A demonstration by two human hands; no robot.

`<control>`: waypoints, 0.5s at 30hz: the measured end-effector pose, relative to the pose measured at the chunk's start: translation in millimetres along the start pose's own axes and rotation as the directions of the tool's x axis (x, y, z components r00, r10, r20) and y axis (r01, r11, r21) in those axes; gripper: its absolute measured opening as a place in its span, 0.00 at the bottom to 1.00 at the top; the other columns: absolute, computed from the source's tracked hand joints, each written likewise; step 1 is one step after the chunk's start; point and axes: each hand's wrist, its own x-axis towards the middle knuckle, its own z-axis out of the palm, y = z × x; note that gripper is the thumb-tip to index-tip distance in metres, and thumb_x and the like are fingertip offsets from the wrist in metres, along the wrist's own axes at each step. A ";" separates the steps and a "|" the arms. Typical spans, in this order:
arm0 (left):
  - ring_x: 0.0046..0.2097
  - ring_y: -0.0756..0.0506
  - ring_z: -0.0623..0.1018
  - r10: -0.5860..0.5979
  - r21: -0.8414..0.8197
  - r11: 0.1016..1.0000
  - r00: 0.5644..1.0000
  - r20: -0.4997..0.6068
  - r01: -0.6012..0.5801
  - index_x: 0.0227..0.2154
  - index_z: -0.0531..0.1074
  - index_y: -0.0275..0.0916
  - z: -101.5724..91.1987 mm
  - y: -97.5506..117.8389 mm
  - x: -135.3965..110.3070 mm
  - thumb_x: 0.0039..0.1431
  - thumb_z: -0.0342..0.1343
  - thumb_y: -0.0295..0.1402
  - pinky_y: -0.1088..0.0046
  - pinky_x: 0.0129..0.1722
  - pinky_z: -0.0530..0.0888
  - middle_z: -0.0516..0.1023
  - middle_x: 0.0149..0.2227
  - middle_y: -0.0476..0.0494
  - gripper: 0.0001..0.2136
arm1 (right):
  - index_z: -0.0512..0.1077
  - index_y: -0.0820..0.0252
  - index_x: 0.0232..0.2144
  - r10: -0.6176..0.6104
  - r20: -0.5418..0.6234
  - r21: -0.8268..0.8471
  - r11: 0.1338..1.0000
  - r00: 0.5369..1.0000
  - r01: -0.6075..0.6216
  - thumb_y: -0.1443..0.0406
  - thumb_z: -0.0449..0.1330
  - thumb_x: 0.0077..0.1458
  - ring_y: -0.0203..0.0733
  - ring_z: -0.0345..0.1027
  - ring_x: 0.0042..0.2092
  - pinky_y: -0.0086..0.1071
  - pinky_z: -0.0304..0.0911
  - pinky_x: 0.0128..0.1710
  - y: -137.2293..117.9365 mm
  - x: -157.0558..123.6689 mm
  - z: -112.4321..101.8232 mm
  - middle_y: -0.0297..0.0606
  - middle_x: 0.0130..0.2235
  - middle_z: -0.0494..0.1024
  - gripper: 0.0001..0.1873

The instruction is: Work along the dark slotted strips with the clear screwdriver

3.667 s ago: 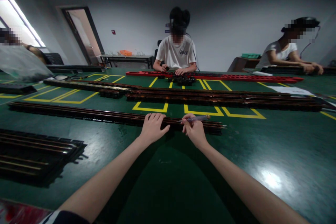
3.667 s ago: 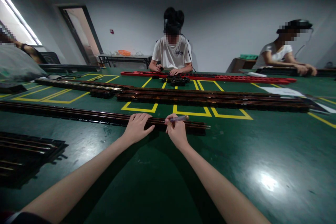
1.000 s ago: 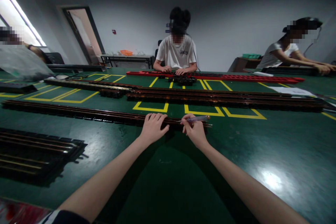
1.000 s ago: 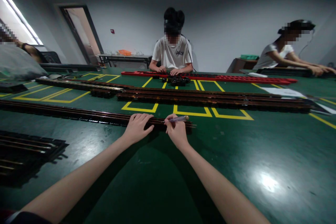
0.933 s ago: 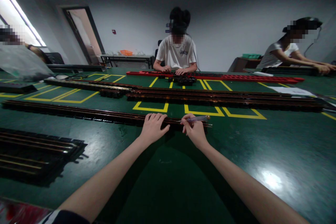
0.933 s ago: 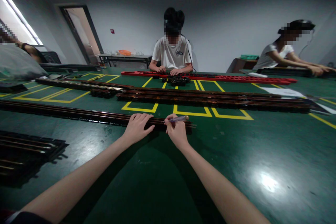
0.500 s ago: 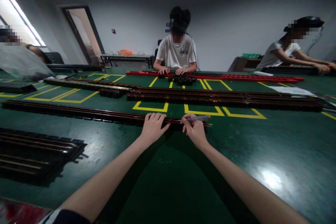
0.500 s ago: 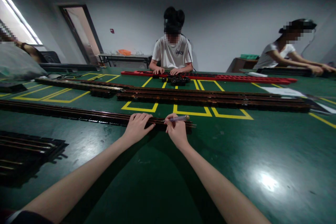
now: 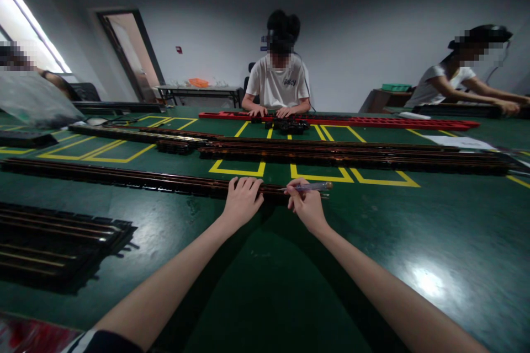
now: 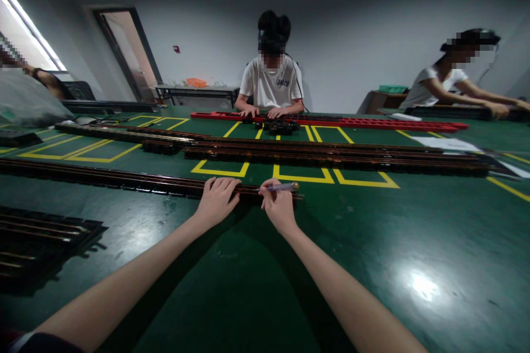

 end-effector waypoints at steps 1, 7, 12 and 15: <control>0.51 0.40 0.70 0.000 -0.001 1.000 1.000 -0.001 0.000 0.48 0.68 0.39 0.1 0.0 -0.1 0.60 0.45 0.32 0.54 0.54 0.59 0.75 0.48 0.40 0.14 | 0.63 0.58 0.29 0.001 0.001 -0.005 1.000 1.000 -0.001 0.54 0.52 0.58 0.34 0.65 0.20 0.27 0.59 0.14 -0.2 0.1 0.1 0.36 0.27 0.73 0.14; 0.51 0.41 0.70 0.004 -0.006 1.000 1.000 -0.002 -0.004 0.48 0.68 0.39 1.5 -0.8 -0.7 0.60 0.43 0.29 0.53 0.55 0.58 0.75 0.48 0.41 0.16 | 0.63 0.58 0.29 0.014 0.004 -0.027 1.000 1.000 -0.014 0.55 0.52 0.57 0.35 0.66 0.19 0.27 0.59 0.14 -0.6 0.1 0.4 0.35 0.26 0.73 0.13; 0.51 0.40 0.70 0.003 0.009 1.000 1.000 -0.003 -0.003 0.48 0.69 0.39 0.9 -0.6 -0.9 0.58 0.43 0.25 0.54 0.55 0.58 0.74 0.48 0.41 0.17 | 0.64 0.58 0.29 0.028 0.005 -0.038 0.999 1.000 -0.028 0.57 0.52 0.58 0.35 0.66 0.19 0.27 0.59 0.15 2.4 0.4 0.7 0.35 0.25 0.73 0.11; 0.51 0.40 0.70 0.003 0.022 1.000 1.000 -0.003 -0.003 0.48 0.69 0.40 0.1 0.0 -1.0 0.56 0.44 0.23 0.55 0.55 0.59 0.75 0.48 0.41 0.18 | 0.64 0.58 0.28 0.027 -0.010 -0.030 0.999 1.000 -0.028 0.57 0.52 0.57 0.35 0.65 0.18 0.27 0.58 0.14 4.3 1.1 1.4 0.34 0.25 0.73 0.11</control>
